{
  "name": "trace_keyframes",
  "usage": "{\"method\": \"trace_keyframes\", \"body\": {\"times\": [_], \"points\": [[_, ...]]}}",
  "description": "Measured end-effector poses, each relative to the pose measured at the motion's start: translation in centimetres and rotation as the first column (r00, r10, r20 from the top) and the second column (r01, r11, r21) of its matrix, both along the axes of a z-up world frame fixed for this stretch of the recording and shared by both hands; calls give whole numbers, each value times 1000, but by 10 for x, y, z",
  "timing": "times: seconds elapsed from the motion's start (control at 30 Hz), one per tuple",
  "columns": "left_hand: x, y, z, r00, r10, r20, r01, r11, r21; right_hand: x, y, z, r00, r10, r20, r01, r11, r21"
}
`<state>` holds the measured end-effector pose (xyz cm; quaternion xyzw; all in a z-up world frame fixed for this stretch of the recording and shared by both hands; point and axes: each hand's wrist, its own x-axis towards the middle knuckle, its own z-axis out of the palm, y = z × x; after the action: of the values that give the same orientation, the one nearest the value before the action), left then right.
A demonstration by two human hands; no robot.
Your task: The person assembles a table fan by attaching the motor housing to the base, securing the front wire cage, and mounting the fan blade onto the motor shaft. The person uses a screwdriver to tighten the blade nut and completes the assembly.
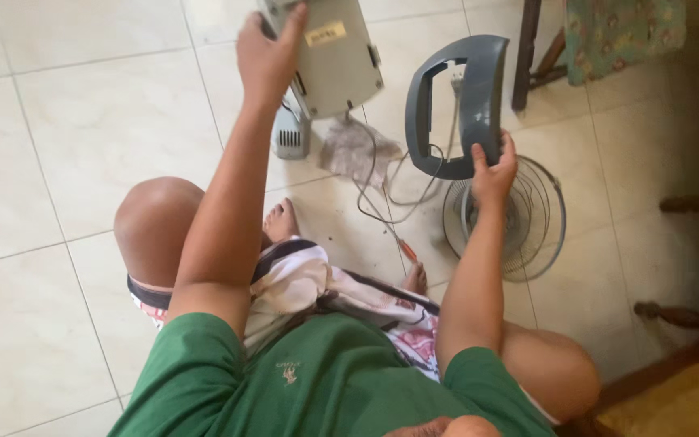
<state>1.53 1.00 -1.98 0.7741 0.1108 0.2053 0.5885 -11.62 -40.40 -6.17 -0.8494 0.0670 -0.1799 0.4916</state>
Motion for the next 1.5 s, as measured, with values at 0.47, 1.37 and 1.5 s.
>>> {"method": "trace_keyframes", "body": {"times": [0.47, 1.37, 1.5], "points": [[5, -5, -27, 996, 63, -64, -71, 990, -121, -105, 57, -36, 940, -231, -253, 222, 973, -63], [-3, -18, -3, 987, 51, -155, -42, 997, 62, -51, 192, 33, 950, -147, 275, 8, 894, 448], [-15, -31, 5, 989, 9, -149, 8, 994, 111, -51, 201, 67, 930, -52, 365, -40, 970, 239]]}}
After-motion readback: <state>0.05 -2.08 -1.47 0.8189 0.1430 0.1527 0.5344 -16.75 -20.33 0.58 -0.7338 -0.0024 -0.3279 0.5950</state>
